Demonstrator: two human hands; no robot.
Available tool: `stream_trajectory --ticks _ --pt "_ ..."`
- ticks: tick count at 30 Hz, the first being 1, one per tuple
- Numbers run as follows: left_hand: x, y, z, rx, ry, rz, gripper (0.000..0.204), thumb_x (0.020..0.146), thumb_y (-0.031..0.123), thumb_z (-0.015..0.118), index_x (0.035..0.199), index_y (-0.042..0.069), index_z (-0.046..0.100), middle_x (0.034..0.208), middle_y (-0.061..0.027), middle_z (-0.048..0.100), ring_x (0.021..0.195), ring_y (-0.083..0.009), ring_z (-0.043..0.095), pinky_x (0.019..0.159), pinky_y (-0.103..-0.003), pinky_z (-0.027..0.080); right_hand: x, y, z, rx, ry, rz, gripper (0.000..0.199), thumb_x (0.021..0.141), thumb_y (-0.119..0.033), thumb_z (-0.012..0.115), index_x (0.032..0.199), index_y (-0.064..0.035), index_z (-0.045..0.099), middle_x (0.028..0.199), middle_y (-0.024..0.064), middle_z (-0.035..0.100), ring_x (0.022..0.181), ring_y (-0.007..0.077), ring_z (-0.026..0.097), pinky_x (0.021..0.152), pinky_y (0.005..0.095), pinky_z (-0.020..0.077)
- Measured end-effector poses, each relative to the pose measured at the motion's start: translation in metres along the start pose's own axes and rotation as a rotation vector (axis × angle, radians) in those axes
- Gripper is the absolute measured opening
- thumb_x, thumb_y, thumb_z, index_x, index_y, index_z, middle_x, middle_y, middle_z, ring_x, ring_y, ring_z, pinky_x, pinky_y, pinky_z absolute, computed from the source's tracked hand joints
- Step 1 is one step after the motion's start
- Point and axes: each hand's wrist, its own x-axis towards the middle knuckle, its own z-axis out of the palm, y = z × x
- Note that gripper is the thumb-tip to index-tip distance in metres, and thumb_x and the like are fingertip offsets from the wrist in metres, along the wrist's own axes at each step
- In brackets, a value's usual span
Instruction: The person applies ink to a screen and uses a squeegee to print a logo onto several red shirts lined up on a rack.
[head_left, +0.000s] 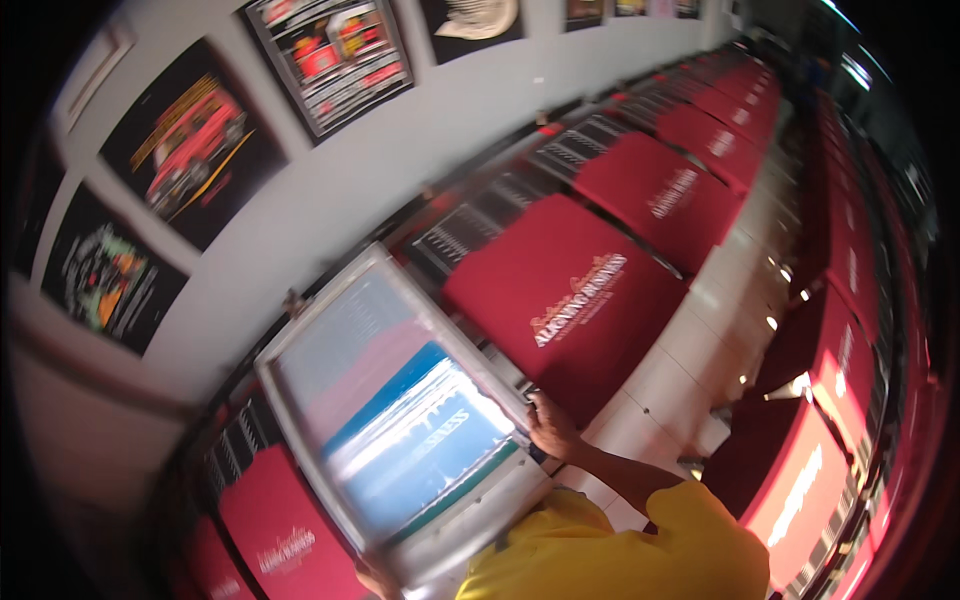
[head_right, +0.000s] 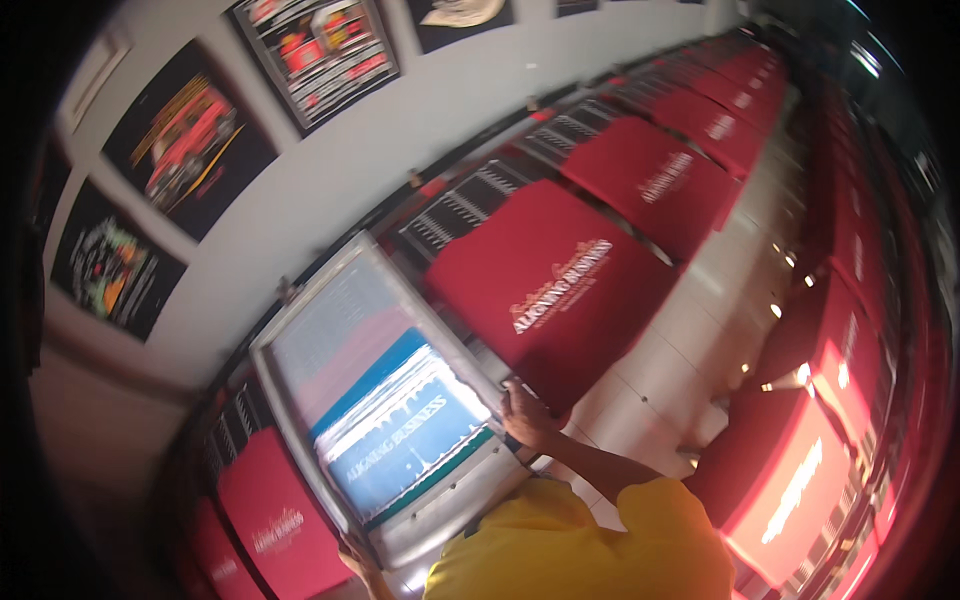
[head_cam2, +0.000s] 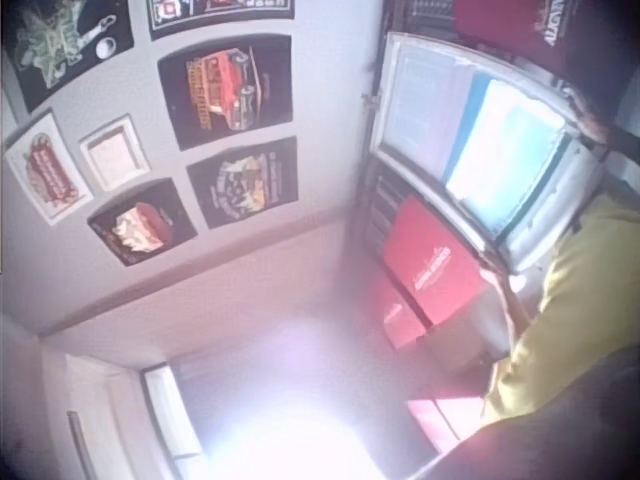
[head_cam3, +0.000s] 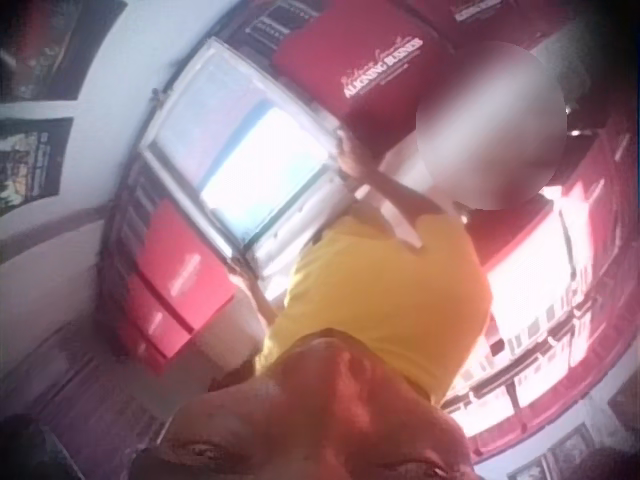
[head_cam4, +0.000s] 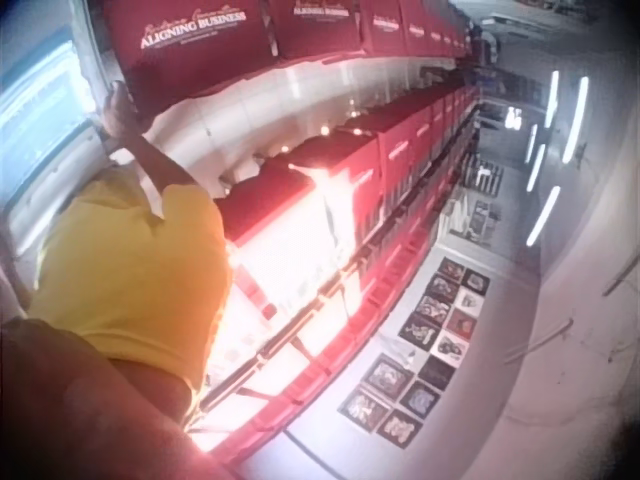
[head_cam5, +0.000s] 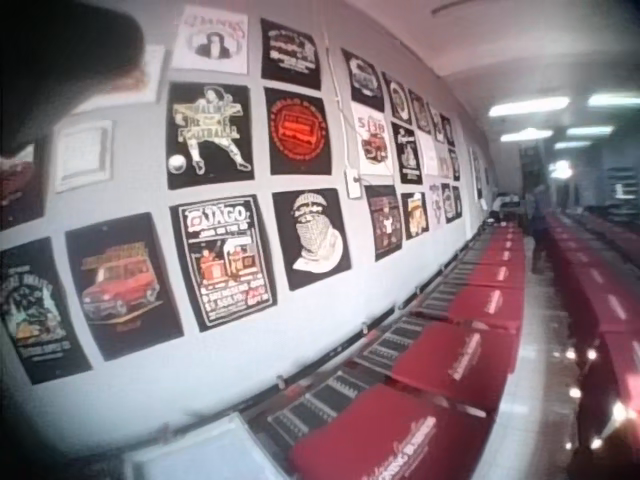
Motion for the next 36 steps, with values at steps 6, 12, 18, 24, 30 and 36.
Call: stream_trajectory --ticks 6,12,18,24,30,36 --pt "0.01 0.074 0.006 0.055 -0.067 -0.195 0.032 0.102 0.029 0.052 0.101 -0.003 0.056 0.089 -0.0067 0.056 0.081 -0.0144 0.05 0.072 -0.031 0.043 0.001 0.0 -0.014 0.133 -0.136 0.174 0.032 0.1 -0.022 0.046 0.122 -0.0002 0.051 0.111 0.0276 0.062 0.099 0.0467 0.061 0.088 0.0503 0.0485" --pt "0.007 0.114 0.02 -0.21 0.132 -0.566 0.04 0.098 0.031 0.05 0.103 -0.005 0.066 0.075 -0.0094 0.065 0.059 -0.0166 0.057 0.05 -0.032 0.043 -0.002 0.019 0.008 -0.049 -0.012 0.045 0.026 0.091 -0.015 0.057 0.114 -0.0028 0.057 0.096 0.0257 0.066 0.09 0.0431 0.064 0.079 0.0469 0.0522" --pt "0.047 -0.062 -0.042 0.688 -0.079 0.48 0.037 0.087 0.038 0.063 0.097 0.003 0.065 0.071 -0.0118 0.062 0.052 -0.0315 0.058 0.044 -0.047 0.045 0.004 -0.01 -0.006 0.076 0.143 -0.035 0.018 0.09 -0.009 0.056 0.104 -0.001 0.063 0.092 0.0224 0.067 0.088 0.0379 0.067 0.077 0.0429 0.0526" --pt "0.061 0.014 -0.032 0.088 -0.239 -0.235 0.034 0.095 0.031 0.054 0.092 -0.001 0.066 0.078 -0.0124 0.063 0.069 -0.0207 0.06 0.06 -0.034 0.047 -0.029 -0.049 -0.023 0.051 0.089 0.157 0.021 0.091 -0.007 0.056 0.108 -0.0019 0.065 0.1 0.0188 0.068 0.094 0.0305 0.067 0.085 0.0384 0.0514" --pt "0.067 -0.03 -0.059 0.244 -0.028 -0.027 0.039 0.099 0.033 0.056 0.102 -0.006 0.062 0.081 -0.0058 0.064 0.075 -0.0172 0.06 0.07 -0.033 0.05 -0.028 -0.054 0.005 0.11 0.004 0.063 0.027 0.085 0.005 0.057 0.11 0.0046 0.065 0.107 0.0182 0.068 0.1 0.0259 0.065 0.092 0.0377 0.0493" --pt "0.062 -0.036 -0.103 0.259 0.05 -0.184 0.038 0.098 0.03 0.057 0.1 -0.006 0.066 0.087 -0.0119 0.068 0.08 -0.015 0.058 0.073 -0.035 0.049 -0.023 -0.07 0.054 0.256 0.029 0.02 0.019 0.09 0.002 0.057 0.107 0.0043 0.066 0.09 0.0073 0.066 0.086 0.0141 0.061 0.079 0.0279 0.0505"
